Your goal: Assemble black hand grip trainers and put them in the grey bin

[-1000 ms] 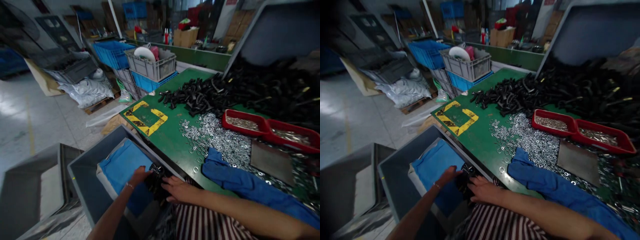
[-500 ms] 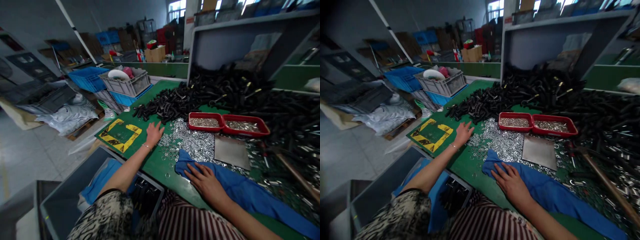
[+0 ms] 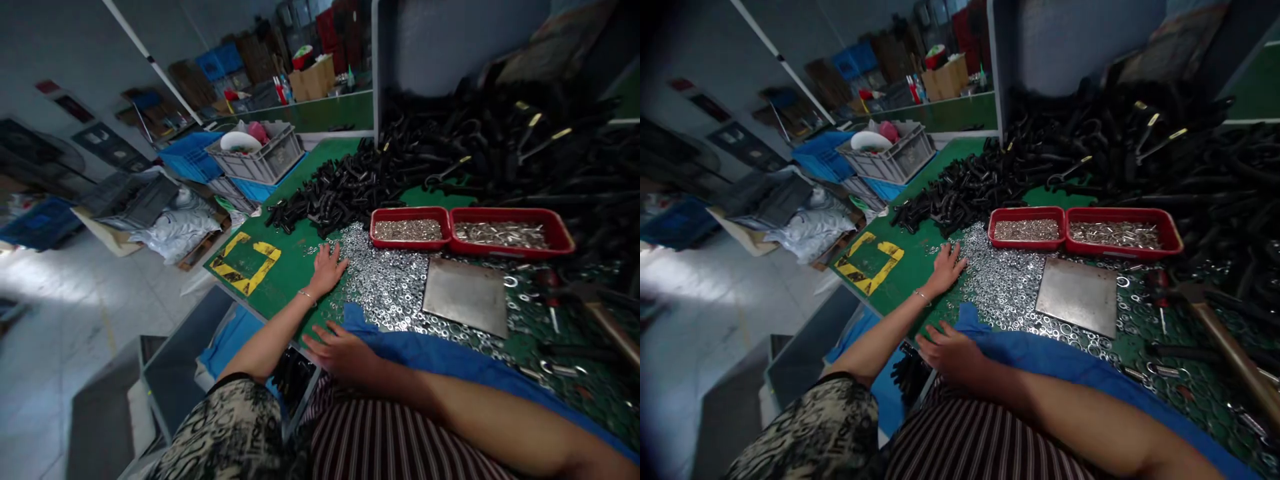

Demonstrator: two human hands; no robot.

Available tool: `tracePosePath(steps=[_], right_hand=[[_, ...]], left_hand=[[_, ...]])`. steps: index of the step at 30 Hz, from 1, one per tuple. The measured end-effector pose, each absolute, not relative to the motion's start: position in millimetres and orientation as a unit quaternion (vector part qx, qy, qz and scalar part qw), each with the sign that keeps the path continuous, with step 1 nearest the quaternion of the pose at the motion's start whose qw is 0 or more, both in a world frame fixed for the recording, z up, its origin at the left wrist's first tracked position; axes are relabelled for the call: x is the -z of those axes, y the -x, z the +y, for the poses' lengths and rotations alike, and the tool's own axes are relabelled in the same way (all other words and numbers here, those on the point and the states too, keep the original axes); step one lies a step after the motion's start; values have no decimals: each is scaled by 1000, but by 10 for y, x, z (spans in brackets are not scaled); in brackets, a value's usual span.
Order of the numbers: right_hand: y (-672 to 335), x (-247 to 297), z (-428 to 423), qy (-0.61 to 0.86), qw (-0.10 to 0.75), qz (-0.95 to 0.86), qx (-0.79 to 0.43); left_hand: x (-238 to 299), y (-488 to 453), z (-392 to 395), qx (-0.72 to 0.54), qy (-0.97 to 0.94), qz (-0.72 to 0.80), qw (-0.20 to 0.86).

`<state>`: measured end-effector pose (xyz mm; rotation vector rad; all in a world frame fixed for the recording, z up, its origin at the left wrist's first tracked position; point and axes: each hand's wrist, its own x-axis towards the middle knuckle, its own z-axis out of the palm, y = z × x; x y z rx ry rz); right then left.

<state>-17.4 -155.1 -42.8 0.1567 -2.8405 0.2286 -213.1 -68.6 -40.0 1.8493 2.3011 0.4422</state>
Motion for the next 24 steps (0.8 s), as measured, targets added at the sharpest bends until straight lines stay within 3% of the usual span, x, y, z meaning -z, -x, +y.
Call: tracePosePath(steps=[4,9,14,18,21,24], right_hand=[[443,551,-1168,72,94,-988,-102],[350,320,-919,127,108,-978,-125],[-284,111,-1163,180,171,-963,-107],[-880,338,-1394,163,157,-969,-103],[-989,446,-1452,158,127,-972,-123],[-944,446,-1406,164,118,-970,-133]], left_hand=[[279,2348,-1472,-186,-686,699,80],[518,2108,-2125,-85,-738,669,24],[497,1917,-1603,-157,-692,704,28],[180,2260,-1032,-235,-658,715,16],[47,2621,-518,-152,-654,741,-29],[72,2888,-41,-5,-699,715,-5]])
